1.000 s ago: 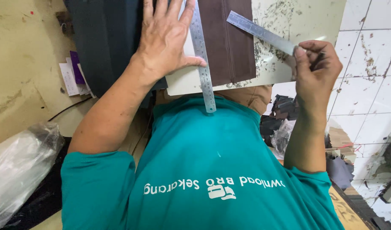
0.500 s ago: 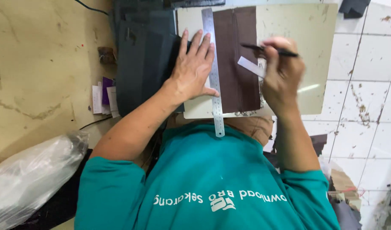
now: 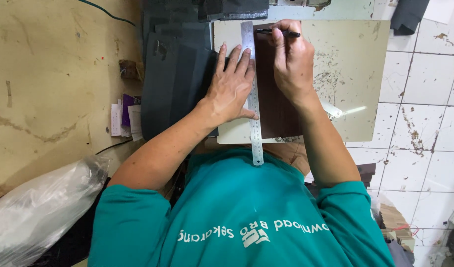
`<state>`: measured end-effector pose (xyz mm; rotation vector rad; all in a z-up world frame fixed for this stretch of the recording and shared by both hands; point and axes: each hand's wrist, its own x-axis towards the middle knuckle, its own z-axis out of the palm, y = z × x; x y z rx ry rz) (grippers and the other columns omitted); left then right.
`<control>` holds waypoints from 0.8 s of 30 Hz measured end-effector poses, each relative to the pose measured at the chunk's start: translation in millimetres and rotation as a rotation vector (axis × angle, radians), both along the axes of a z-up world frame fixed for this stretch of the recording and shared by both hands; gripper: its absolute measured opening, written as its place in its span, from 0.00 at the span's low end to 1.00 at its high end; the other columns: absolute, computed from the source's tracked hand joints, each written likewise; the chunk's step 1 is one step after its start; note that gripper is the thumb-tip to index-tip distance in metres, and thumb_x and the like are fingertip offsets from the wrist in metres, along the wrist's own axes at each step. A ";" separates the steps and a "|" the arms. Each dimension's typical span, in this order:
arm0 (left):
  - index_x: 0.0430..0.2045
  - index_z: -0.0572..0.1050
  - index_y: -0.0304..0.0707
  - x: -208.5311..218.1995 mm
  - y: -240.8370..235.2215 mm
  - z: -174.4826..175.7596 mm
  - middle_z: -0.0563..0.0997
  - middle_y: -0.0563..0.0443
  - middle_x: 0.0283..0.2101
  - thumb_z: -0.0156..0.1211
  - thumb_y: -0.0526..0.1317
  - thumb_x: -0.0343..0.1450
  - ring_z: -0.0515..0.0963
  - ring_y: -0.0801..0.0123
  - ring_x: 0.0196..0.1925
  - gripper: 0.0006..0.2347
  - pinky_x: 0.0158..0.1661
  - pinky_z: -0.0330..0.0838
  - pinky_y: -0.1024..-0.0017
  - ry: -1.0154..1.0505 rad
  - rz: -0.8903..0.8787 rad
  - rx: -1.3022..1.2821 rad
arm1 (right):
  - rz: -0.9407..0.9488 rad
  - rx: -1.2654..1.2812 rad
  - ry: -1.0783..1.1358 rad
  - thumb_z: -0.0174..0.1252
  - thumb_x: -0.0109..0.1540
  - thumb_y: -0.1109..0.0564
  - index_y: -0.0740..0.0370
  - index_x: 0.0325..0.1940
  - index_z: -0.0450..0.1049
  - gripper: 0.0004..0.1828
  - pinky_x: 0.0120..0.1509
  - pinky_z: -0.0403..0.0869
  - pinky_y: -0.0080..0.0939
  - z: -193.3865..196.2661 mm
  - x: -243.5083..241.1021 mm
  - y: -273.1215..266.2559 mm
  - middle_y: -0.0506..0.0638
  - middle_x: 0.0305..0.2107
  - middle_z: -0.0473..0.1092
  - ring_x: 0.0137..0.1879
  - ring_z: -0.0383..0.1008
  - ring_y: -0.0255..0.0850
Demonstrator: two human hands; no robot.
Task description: Measuring and marking leather pieces using a metal ruler and a pen
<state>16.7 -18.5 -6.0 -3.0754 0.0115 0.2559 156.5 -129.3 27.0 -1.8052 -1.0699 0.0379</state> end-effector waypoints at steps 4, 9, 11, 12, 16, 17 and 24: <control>0.69 0.62 0.29 0.0 0.1 -0.6 0.62 0.29 0.73 0.57 0.86 0.50 0.52 0.37 0.77 0.62 0.71 0.30 0.32 -0.006 0.004 -0.007 | 0.000 -0.002 0.014 0.46 0.77 0.59 0.67 0.50 0.67 0.08 0.44 0.74 0.41 -1.0 -0.8 4.2 0.54 0.36 0.73 0.38 0.76 0.44; 0.67 0.65 0.29 0.8 0.2 0.5 0.63 0.29 0.72 0.59 0.85 0.50 0.54 0.38 0.77 0.61 0.71 0.31 0.33 -0.032 0.000 -0.012 | 0.051 -0.024 -0.036 0.45 0.77 0.58 0.70 0.52 0.69 0.11 0.50 0.77 0.44 1.8 -1.3 1.0 0.58 0.42 0.72 0.45 0.79 0.49; 0.67 0.65 0.30 0.0 -0.1 -0.4 0.63 0.29 0.73 0.58 0.85 0.49 0.54 0.38 0.77 0.62 0.71 0.32 0.33 -0.019 -0.002 -0.009 | 0.049 -0.043 -0.066 0.45 0.77 0.58 0.70 0.51 0.70 0.12 0.49 0.75 0.45 4.3 -6.0 -5.2 0.58 0.42 0.73 0.44 0.77 0.50; 0.68 0.64 0.28 -0.8 0.4 -0.9 0.63 0.29 0.73 0.59 0.85 0.49 0.54 0.37 0.77 0.63 0.71 0.32 0.32 -0.034 -0.004 -0.016 | 0.057 -0.065 -0.076 0.45 0.77 0.60 0.71 0.51 0.70 0.11 0.46 0.73 0.44 6.5 -9.2 -9.5 0.58 0.41 0.72 0.42 0.76 0.49; 0.71 0.62 0.29 -2.6 0.5 -5.7 0.59 0.29 0.75 0.56 0.86 0.50 0.51 0.34 0.77 0.63 0.70 0.30 0.30 -0.033 -0.012 -0.006 | 0.080 -0.139 -0.111 0.44 0.77 0.63 0.72 0.51 0.69 0.09 0.36 0.76 0.43 11.5 -34.0 -38.1 0.62 0.42 0.73 0.40 0.80 0.51; 0.71 0.62 0.29 -2.1 1.0 -4.7 0.59 0.29 0.75 0.56 0.86 0.50 0.51 0.34 0.77 0.63 0.70 0.30 0.30 -0.029 -0.014 -0.012 | 0.078 -0.145 -0.106 0.44 0.77 0.63 0.72 0.51 0.69 0.09 0.36 0.76 0.43 14.3 -44.0 -47.7 0.62 0.42 0.73 0.40 0.80 0.51; 0.69 0.67 0.27 -5.4 1.5 -1.3 0.63 0.28 0.73 0.58 0.85 0.51 0.53 0.35 0.75 0.62 0.70 0.36 0.36 -0.070 -0.010 -0.043 | 0.033 -0.246 0.049 0.43 0.76 0.63 0.71 0.54 0.68 0.09 0.52 0.76 0.50 26.2 -111.7 -113.2 0.63 0.48 0.74 0.51 0.78 0.56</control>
